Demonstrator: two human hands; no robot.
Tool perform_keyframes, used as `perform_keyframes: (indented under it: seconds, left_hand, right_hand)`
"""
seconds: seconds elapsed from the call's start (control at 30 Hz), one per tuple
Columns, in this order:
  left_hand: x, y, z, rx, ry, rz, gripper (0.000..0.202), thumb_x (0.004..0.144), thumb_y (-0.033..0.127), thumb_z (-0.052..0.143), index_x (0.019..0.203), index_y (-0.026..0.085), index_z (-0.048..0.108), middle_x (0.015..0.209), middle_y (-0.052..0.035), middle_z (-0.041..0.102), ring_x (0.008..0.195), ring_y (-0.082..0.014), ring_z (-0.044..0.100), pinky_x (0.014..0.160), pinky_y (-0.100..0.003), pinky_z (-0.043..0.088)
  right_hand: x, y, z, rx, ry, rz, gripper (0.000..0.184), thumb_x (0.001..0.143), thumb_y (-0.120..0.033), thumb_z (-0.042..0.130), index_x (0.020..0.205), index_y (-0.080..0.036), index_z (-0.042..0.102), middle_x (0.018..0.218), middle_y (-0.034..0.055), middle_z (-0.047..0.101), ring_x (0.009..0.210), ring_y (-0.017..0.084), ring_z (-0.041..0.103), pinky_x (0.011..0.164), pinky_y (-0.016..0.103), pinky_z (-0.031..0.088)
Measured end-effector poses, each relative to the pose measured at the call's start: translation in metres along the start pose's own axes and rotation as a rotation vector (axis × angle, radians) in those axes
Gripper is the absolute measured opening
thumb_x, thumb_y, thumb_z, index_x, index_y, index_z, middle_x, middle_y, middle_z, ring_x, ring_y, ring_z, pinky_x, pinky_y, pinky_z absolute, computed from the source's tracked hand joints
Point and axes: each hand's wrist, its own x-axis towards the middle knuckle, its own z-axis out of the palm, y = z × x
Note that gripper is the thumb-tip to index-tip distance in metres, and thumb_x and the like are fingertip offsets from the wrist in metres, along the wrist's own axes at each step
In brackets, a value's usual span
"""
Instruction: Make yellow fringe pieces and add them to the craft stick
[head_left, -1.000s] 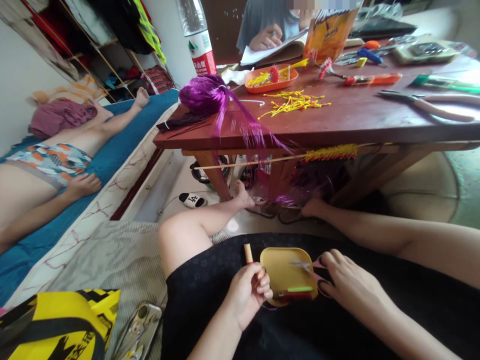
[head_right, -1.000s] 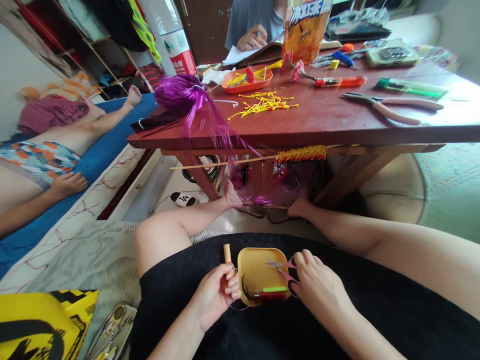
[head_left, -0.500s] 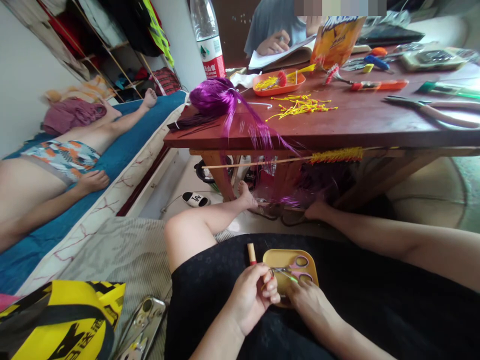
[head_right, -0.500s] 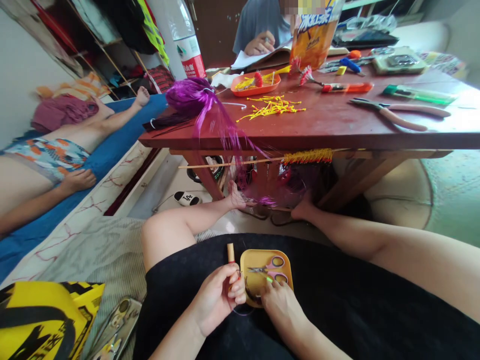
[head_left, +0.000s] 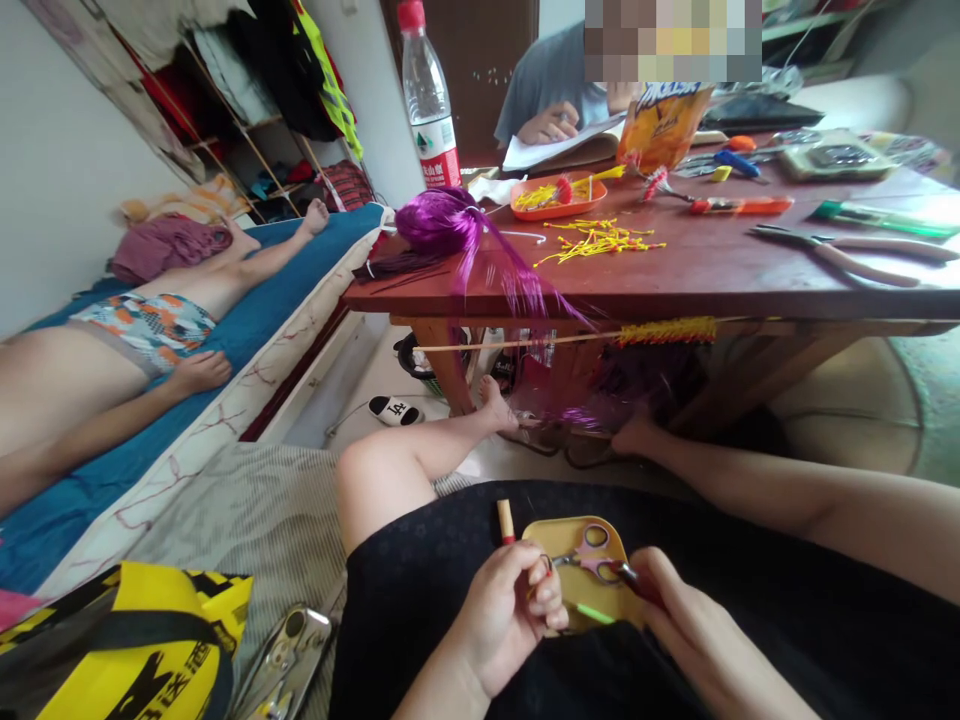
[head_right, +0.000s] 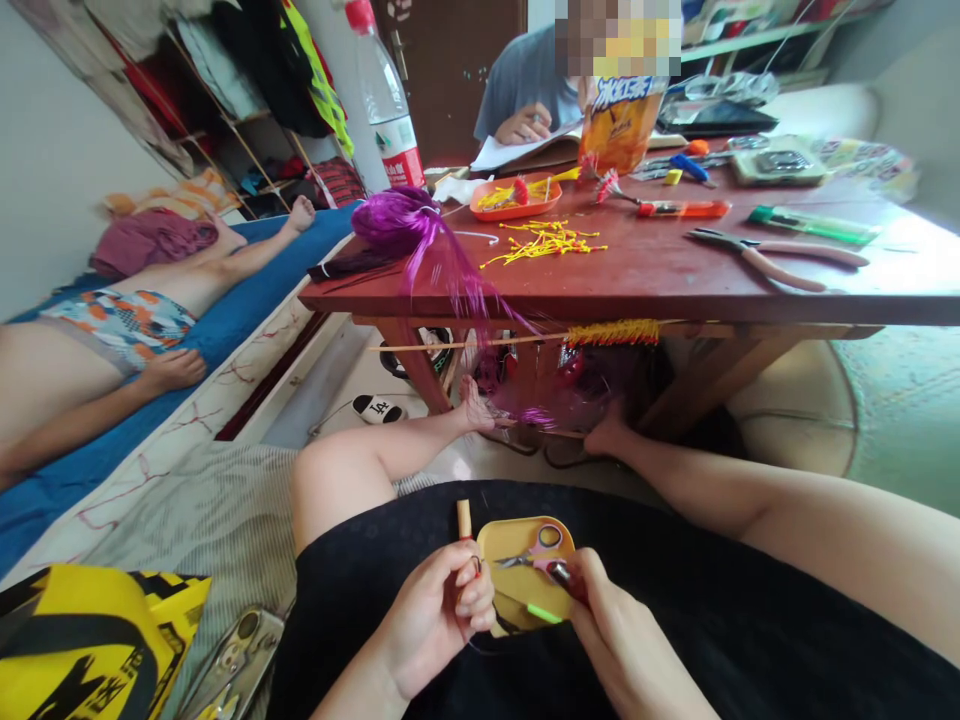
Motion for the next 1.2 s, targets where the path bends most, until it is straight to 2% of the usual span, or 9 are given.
perform_keyframes:
  seconds: [0.07, 0.17, 0.2, 0.27, 0.33, 0.37, 0.5, 0.67, 1.2]
  left_hand:
    - [0.000, 0.000, 0.003, 0.003, -0.013, -0.006, 0.026, 0.068, 0.024, 0.058, 0.049, 0.016, 0.043, 0.042, 0.0051, 0.038, 0.041, -0.0049, 0.026, 0.047, -0.021, 0.023]
    - [0.001, -0.002, 0.005, 0.013, 0.002, 0.000, 0.027, 0.067, 0.026, 0.060, 0.049, 0.016, 0.043, 0.042, 0.0051, 0.039, 0.040, -0.0049, 0.026, 0.047, -0.021, 0.023]
    - [0.001, -0.003, 0.005, 0.010, 0.010, -0.001, 0.027, 0.066, 0.027, 0.060, 0.049, 0.016, 0.043, 0.041, 0.0051, 0.039, 0.040, -0.0049, 0.026, 0.047, -0.021, 0.023]
    - [0.001, -0.004, 0.004, -0.010, 0.019, -0.009, 0.029, 0.065, 0.029, 0.063, 0.048, 0.016, 0.043, 0.041, 0.0054, 0.039, 0.040, -0.0048, 0.026, 0.047, -0.021, 0.024]
    - [0.000, -0.005, 0.002, -0.037, 0.024, -0.011, 0.030, 0.063, 0.030, 0.065, 0.048, 0.016, 0.043, 0.040, 0.0060, 0.038, 0.040, -0.0044, 0.025, 0.047, -0.021, 0.024]
    - [0.001, -0.006, 0.002, -0.046, 0.027, -0.006, 0.031, 0.063, 0.031, 0.066, 0.049, 0.016, 0.043, 0.040, 0.0063, 0.038, 0.040, -0.0043, 0.025, 0.047, -0.020, 0.024]
    - [0.002, -0.009, 0.002, -0.037, 0.023, 0.041, 0.030, 0.064, 0.032, 0.066, 0.051, 0.016, 0.044, 0.040, 0.0067, 0.038, 0.040, -0.0042, 0.025, 0.046, -0.020, 0.023]
    - [0.003, -0.011, 0.003, 0.013, 0.010, 0.059, 0.031, 0.065, 0.033, 0.066, 0.051, 0.016, 0.043, 0.041, 0.0060, 0.039, 0.041, -0.0050, 0.028, 0.046, -0.021, 0.025]
    - [0.001, -0.011, 0.001, 0.101, -0.024, 0.057, 0.032, 0.067, 0.031, 0.063, 0.054, 0.017, 0.038, 0.044, 0.0069, 0.034, 0.043, -0.0052, 0.026, 0.046, -0.021, 0.021]
  right_hand:
    - [-0.004, -0.016, -0.012, 0.515, -0.021, 0.167, 0.036, 0.087, -0.045, 0.034, 0.105, -0.018, 0.050, 0.101, 0.0078, 0.061, 0.094, 0.019, 0.057, 0.081, 0.026, 0.045]
    - [0.000, -0.028, -0.006, 0.877, 0.034, 0.332, 0.058, 0.073, -0.063, 0.051, 0.108, -0.017, 0.054, 0.113, 0.0097, 0.056, 0.110, 0.024, 0.048, 0.091, 0.030, 0.039]
    - [0.003, -0.030, 0.000, 0.924, 0.056, 0.325, 0.058, 0.070, -0.064, 0.055, 0.104, -0.017, 0.056, 0.107, 0.0090, 0.059, 0.104, 0.024, 0.051, 0.087, 0.030, 0.041]
    - [0.010, -0.032, 0.012, 0.984, 0.057, 0.251, 0.049, 0.071, -0.061, 0.057, 0.093, -0.017, 0.059, 0.079, 0.0035, 0.061, 0.075, 0.018, 0.057, 0.068, 0.026, 0.046]
    - [0.016, -0.036, 0.020, 1.045, 0.048, 0.199, 0.045, 0.071, -0.061, 0.058, 0.082, -0.018, 0.058, 0.058, -0.0032, 0.050, 0.051, 0.011, 0.047, 0.050, 0.021, 0.041]
    - [0.018, -0.039, 0.022, 1.072, 0.056, 0.207, 0.045, 0.068, -0.062, 0.060, 0.079, -0.018, 0.057, 0.056, -0.0043, 0.047, 0.048, 0.010, 0.044, 0.047, 0.020, 0.038]
    - [0.020, -0.051, 0.022, 1.110, 0.160, 0.351, 0.051, 0.064, -0.067, 0.058, 0.068, -0.017, 0.058, 0.065, 0.0000, 0.053, 0.059, 0.013, 0.047, 0.053, 0.021, 0.039]
    - [0.020, -0.055, 0.029, 1.109, 0.147, 0.460, 0.052, 0.067, -0.068, 0.052, 0.059, -0.018, 0.047, 0.053, -0.0051, 0.040, 0.047, 0.009, 0.037, 0.046, 0.021, 0.034]
    - [0.022, -0.038, 0.044, 0.933, 0.161, 0.344, 0.057, 0.070, -0.073, 0.042, 0.054, -0.019, 0.047, 0.059, 0.0016, 0.047, 0.058, 0.016, 0.046, 0.054, 0.025, 0.040]
